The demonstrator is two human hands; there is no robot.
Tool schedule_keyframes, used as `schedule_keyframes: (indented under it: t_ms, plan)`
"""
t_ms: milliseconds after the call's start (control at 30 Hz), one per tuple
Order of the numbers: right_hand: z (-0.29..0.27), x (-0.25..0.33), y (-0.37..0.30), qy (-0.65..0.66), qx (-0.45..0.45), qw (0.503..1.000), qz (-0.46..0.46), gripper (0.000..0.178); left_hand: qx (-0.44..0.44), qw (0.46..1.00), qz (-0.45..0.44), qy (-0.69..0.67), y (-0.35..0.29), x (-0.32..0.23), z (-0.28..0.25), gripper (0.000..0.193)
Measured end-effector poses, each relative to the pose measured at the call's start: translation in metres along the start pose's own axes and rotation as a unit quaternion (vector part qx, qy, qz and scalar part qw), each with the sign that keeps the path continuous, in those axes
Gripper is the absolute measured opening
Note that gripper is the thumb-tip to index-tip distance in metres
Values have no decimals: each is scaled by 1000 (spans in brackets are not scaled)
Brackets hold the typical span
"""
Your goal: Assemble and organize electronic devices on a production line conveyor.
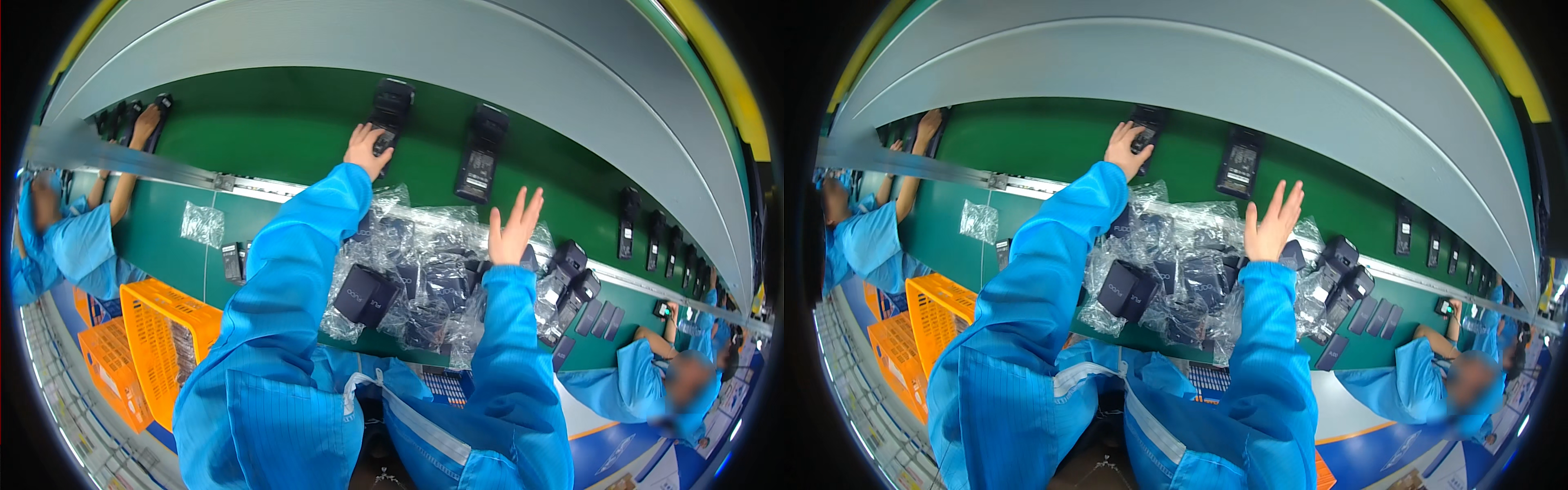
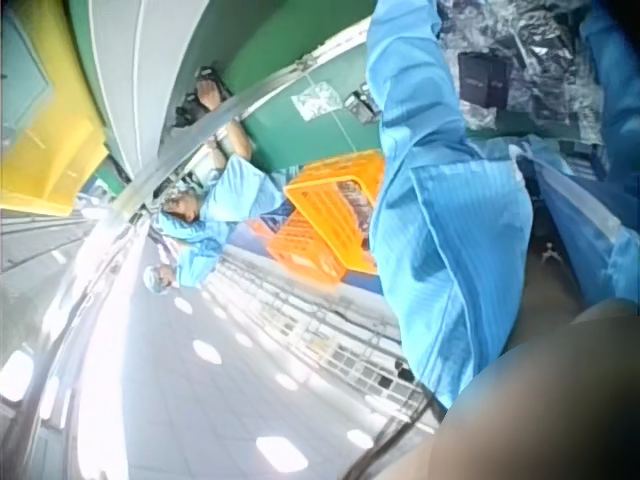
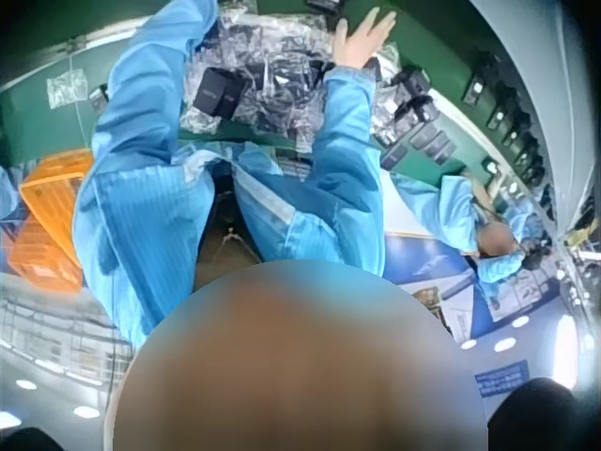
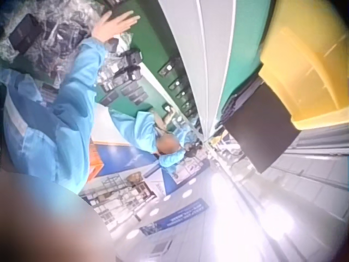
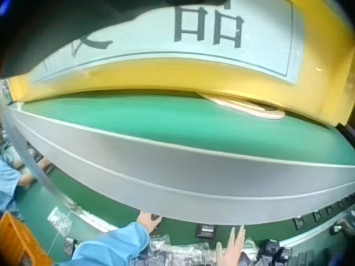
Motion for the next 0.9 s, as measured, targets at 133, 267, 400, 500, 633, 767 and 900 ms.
schedule_keyframes:
  t_ms: [133, 267, 400, 500, 633, 767, 900]
  plan:
    - [-62, -16, -41, 5, -57, 998, 38, 58, -50, 999, -17, -9, -2, 3, 5, 45]
    - [-101, -30, -70, 22, -81, 991, 102, 56, -85, 995, -47, 31, -8, 2, 6, 43]
    - [-136, -35, -82, -5, -119, 985, 122, 54, -98, 987, -66, 111, -9, -2, -4, 39]
    - [-156, -35, -88, -30, -148, 979, 135, 53, -67, 984, -115, 115, -8, 4, -6, 36]
    - [-161, -32, -95, -44, -150, 979, 132, 51, -32, 984, -137, 111, -3, 13, -4, 36]
    - [-159, -30, -106, -42, -142, 977, 154, 50, -67, 984, -92, 135, -7, 14, 1, 39]
    - [-155, -27, -117, -41, -130, 976, 168, 49, -55, 970, -53, 230, -4, 11, 8, 47]
Point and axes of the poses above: each hand's wrist, its own y-axis towards the middle knuckle, its own z-axis out of the palm, x = y × z, the point moved 8 cm from there along y, towards the middle knuckle, and after that the axes turned 7 degrees about -x, right-handed, at the moved point
